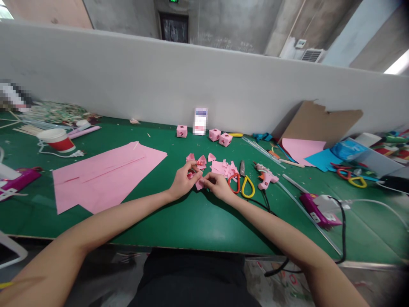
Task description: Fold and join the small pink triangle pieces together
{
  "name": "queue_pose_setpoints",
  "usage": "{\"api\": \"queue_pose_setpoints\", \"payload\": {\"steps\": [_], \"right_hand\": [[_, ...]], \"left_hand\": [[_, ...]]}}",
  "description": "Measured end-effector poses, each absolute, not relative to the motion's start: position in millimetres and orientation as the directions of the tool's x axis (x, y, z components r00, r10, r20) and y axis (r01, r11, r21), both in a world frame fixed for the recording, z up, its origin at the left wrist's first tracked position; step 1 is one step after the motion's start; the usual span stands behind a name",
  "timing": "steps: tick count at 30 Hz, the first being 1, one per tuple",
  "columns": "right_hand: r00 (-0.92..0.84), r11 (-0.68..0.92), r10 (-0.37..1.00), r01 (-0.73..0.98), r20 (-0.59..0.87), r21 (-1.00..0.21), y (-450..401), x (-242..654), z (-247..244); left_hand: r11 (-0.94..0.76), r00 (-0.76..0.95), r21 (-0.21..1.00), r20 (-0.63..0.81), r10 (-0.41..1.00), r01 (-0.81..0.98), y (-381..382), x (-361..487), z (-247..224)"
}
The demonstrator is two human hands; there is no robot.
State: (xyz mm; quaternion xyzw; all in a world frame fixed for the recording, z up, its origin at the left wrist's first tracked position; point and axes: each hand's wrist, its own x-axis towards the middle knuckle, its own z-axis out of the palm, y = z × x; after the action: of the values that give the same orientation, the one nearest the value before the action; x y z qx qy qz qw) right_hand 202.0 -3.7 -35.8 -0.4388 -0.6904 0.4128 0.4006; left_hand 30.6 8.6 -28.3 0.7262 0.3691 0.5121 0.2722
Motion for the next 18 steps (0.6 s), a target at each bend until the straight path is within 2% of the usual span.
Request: {"api": "queue_pose_setpoints", "payload": {"steps": [11, 15, 18], "right_hand": [[-0.321, 0.280, 0.929, 0.276, 0.187, -0.919, -3.0, 203.1, -37.5], [-0.296, 0.319, 0.927, 0.306, 0.229, -0.897, -1.7, 203.5, -39.9], [-0.302, 0.297, 0.931, 0.308, 0.203, -0.904, -1.2, 203.6, -39.5]], "left_hand": [[-0.600, 0.152, 0.765, 0.580, 0.800, 0.237, 10.2, 31.2, -26.7], [-0.589, 0.187, 0.770, 0.558, 0.808, 0.246, 11.6, 30.7, -25.5], [-0.577, 0.174, 0.781, 0.550, 0.817, 0.238, 13.7, 30.4, -26.7]]}}
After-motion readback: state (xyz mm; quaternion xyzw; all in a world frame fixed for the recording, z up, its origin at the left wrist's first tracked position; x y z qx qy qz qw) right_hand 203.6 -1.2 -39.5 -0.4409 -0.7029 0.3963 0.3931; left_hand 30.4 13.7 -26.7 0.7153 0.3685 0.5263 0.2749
